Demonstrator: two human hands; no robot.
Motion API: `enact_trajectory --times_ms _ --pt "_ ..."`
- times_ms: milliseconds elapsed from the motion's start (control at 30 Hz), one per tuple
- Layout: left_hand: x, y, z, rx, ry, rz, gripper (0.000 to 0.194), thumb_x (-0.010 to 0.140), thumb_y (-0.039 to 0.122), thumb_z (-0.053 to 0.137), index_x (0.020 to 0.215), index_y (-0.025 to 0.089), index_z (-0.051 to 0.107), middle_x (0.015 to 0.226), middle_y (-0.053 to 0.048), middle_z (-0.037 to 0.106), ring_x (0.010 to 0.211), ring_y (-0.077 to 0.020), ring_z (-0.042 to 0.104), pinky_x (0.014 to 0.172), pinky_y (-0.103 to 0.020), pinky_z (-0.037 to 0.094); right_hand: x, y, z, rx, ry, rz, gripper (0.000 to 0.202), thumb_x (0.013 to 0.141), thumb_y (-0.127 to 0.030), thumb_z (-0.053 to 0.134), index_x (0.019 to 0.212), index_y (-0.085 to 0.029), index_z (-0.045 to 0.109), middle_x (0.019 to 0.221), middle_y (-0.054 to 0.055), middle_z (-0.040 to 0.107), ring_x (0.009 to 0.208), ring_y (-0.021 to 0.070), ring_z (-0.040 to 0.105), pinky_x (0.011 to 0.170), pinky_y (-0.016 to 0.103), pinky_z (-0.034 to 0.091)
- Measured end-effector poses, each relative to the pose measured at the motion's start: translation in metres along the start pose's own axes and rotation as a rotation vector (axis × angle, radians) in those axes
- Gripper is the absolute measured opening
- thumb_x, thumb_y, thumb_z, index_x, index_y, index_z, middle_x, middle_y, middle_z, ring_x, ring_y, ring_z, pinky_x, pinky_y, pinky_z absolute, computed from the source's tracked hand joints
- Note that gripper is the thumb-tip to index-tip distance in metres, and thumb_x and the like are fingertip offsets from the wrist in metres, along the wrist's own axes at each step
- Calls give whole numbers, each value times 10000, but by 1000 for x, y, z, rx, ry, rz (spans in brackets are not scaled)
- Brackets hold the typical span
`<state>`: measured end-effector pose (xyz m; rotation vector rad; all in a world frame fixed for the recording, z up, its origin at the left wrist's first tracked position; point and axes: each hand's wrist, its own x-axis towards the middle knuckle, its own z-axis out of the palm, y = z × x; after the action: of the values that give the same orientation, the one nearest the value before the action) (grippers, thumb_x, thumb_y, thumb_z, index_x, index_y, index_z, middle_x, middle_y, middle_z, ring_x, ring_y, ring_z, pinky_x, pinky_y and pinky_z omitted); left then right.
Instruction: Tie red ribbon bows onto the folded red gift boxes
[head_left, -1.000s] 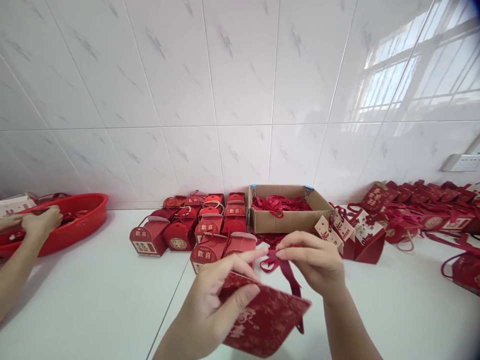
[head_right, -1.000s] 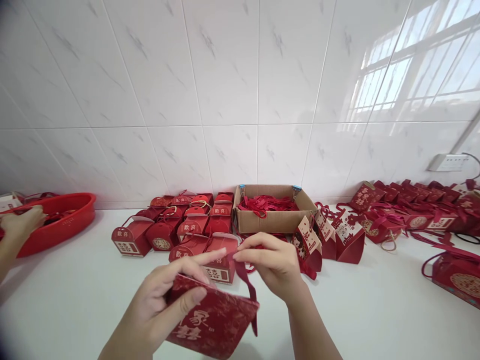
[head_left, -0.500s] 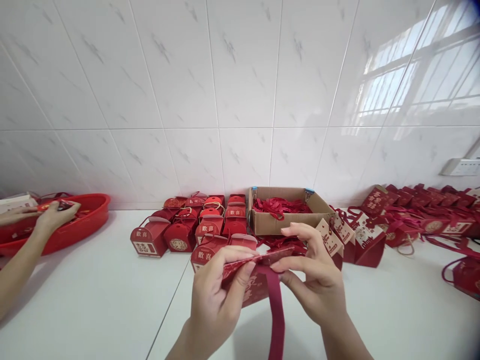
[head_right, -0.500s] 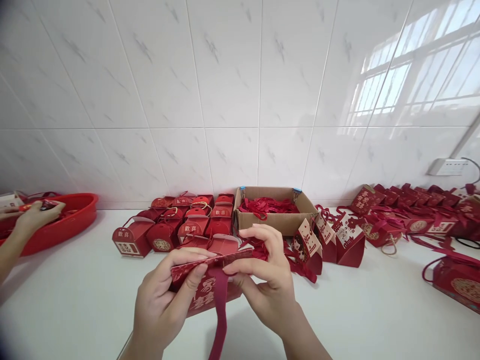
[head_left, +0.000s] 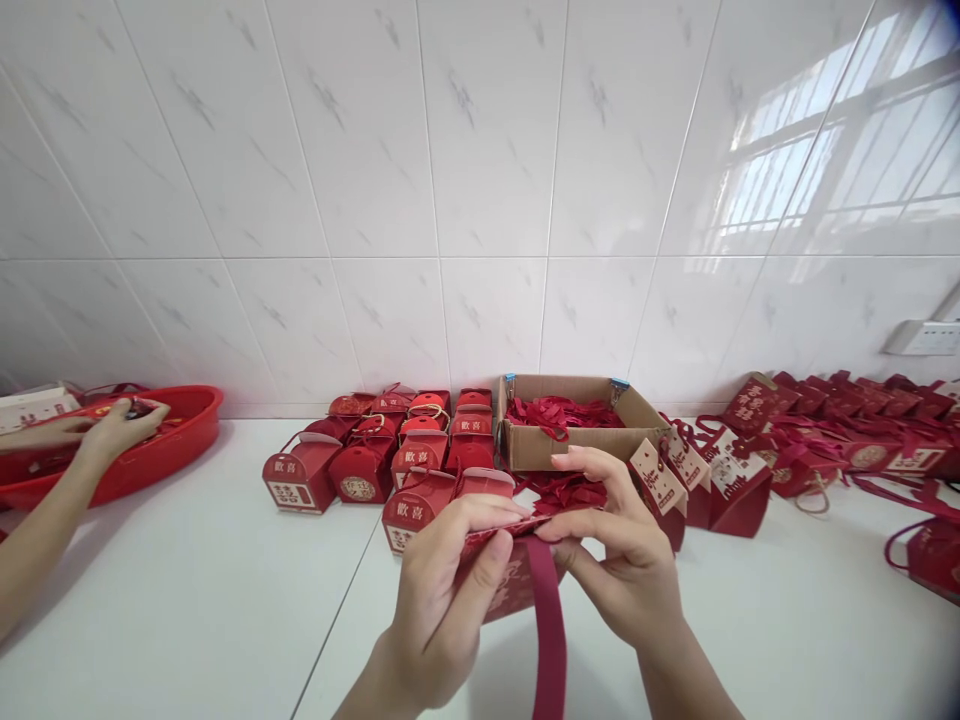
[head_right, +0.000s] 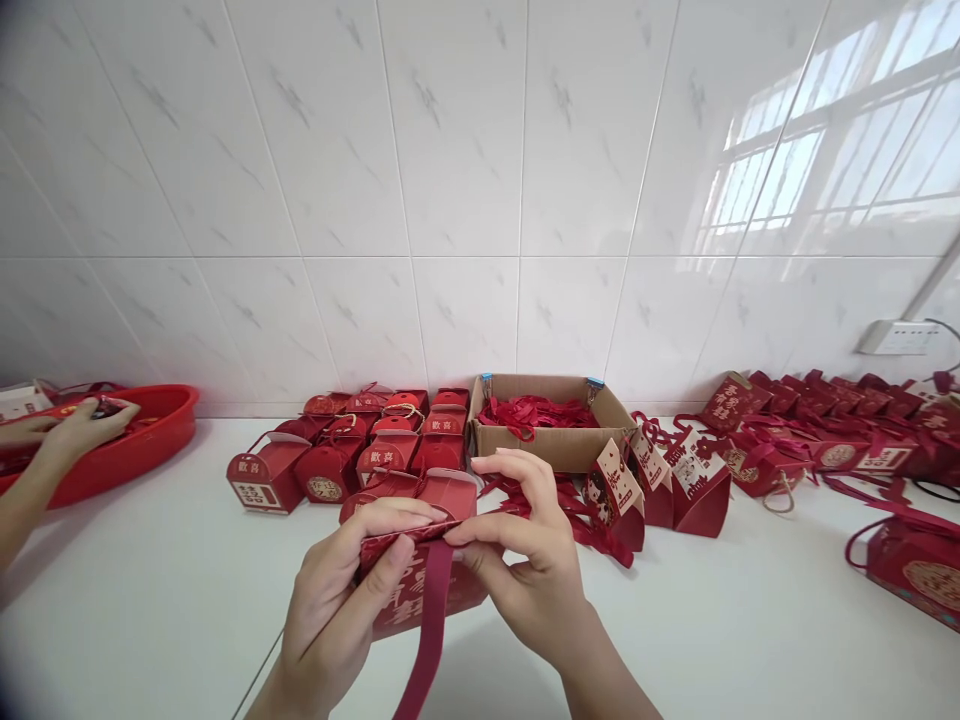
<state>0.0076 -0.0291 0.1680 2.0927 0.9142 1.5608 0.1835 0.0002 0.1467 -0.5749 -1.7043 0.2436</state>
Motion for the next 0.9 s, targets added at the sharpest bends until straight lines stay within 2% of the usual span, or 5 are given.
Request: enact_trajectory --times_ms 167,300,500,667,900 --pt "-5 -2 5 -95 12 62 216 912 139 441 1024 227 603 1002 -52 671 949 -179 638 789 -279 503 -4 2 9 266 182 157 331 770 -167 689 1056 -271 559 1211 95 562 1121 254 545 895 405 490" --pt "-4 -3 8 -75 -9 148 221 875 132 462 1050 223 561 1025 -66 616 989 -189 598 813 -305 497 -3 5 11 456 28 201 161 776 -222 687 909 -219 596 862 59 677 788 197 643 686 315 536" --pt "1 -3 -4 76 173 346 492 684 91 683 1123 166 474 1098 -117 546 1071 -256 540 922 -442 465 -1 9 7 193 -13 72 136 738 -150 694 806 -199 588 718 30 654 616 158 597 555 271 468" --pt "-1 8 -15 153 26 484 268 724 27 664 743 203 463 819 -3 678 827 -180 661 789 -370 541 2 8 8 1 -100 -13 121 750 -193 680 775 -191 562 650 12 615 559 134 548 515 250 410" --pt "-6 -4 -15 162 407 251 325 713 -36 658 926 195 574 873 5 710 677 -111 662 578 -201 540 6 1 10 -15 -212 -150 135 773 -204 657 774 -196 522 651 1 615 566 121 519 526 247 368"
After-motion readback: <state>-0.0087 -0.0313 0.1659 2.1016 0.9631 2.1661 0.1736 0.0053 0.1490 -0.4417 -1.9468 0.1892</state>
